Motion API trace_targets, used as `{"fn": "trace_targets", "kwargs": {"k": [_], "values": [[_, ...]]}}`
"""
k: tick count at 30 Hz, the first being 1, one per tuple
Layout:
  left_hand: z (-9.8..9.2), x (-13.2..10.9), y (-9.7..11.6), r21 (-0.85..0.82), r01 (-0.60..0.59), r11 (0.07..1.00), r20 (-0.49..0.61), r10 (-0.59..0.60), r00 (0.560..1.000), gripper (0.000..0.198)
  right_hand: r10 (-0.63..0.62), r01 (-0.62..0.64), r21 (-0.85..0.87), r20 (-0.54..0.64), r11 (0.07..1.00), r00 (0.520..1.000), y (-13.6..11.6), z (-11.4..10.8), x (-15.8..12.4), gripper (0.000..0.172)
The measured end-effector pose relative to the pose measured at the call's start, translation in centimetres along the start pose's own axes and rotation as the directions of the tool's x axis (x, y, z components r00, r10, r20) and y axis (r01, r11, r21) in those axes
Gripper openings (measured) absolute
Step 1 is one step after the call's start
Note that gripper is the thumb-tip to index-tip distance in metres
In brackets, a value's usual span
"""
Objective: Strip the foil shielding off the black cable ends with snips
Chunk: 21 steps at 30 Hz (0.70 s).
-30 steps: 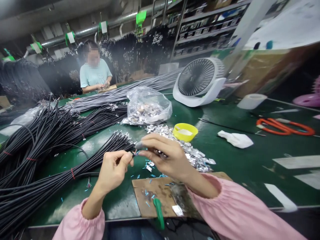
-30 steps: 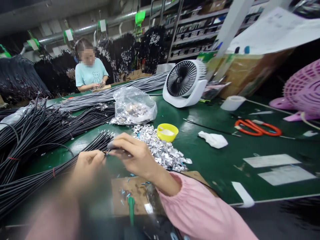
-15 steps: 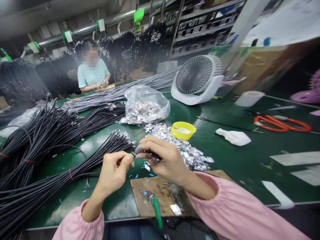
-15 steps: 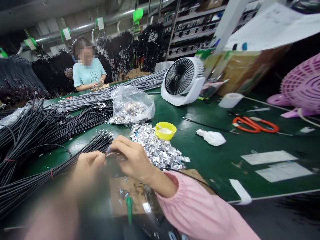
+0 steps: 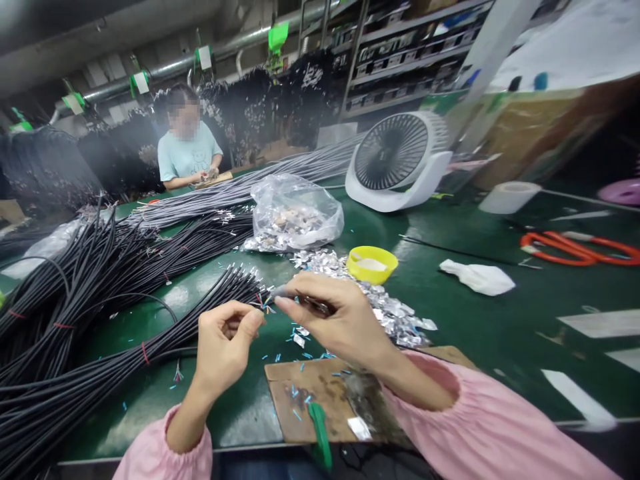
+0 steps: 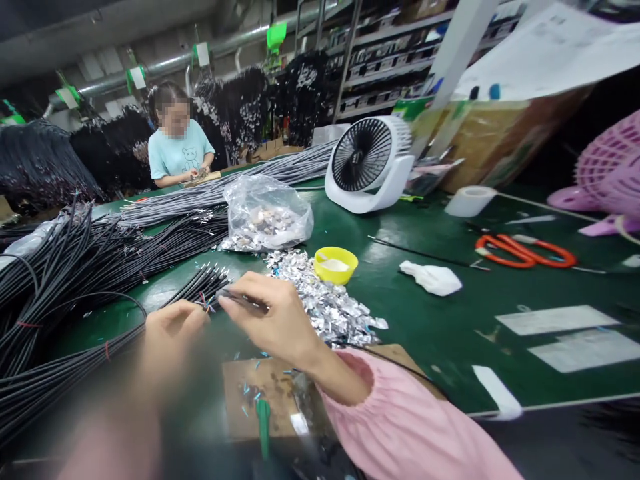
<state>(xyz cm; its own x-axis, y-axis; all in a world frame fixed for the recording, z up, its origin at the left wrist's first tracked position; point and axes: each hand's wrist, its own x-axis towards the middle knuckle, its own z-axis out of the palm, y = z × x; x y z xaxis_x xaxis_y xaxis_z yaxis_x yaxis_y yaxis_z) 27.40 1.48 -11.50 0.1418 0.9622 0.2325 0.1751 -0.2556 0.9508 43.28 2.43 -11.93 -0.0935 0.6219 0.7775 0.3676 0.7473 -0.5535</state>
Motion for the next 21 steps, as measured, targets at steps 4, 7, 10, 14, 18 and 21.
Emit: {"fn": "trace_targets", "kwargs": {"k": [4, 7, 10, 14, 18, 21], "values": [[0.09, -0.18, 0.02, -0.009, 0.019, 1.000, 0.006, -0.019, 1.000, 0.017, -0.029, 0.029, 0.052, 0.000, 0.998, 1.000, -0.10, -0.07, -0.09, 0.008], [0.16, -0.21, -0.06, -0.010, 0.032, 0.999, 0.011, -0.032, 0.999, 0.017, -0.028, 0.028, 0.066, -0.001, 0.997, 1.000, -0.12, -0.08, -0.09, 0.009], [0.24, -0.19, -0.14, -0.004, 0.044, 0.999, 0.022, -0.044, 0.999, 0.018, -0.018, 0.019, 0.073, -0.017, 0.997, 1.000, -0.22, 0.01, -0.13, 0.011], [0.24, -0.13, -0.18, 0.007, 0.027, 1.000, 0.010, -0.027, 1.000, 0.020, 0.021, -0.021, 0.064, 0.002, 0.998, 1.000, -0.41, 0.14, -0.21, 0.013], [0.11, -0.11, -0.11, 0.020, -0.004, 1.000, -0.020, 0.004, 1.000, 0.021, 0.067, -0.068, 0.051, 0.024, 0.996, 0.997, -0.41, 0.18, -0.22, 0.013], [0.13, -0.15, -0.01, 0.008, 0.013, 1.000, -0.007, -0.013, 1.000, 0.020, 0.076, -0.073, 0.055, -0.057, 0.996, 0.995, -0.35, 0.15, -0.18, 0.009]]}}
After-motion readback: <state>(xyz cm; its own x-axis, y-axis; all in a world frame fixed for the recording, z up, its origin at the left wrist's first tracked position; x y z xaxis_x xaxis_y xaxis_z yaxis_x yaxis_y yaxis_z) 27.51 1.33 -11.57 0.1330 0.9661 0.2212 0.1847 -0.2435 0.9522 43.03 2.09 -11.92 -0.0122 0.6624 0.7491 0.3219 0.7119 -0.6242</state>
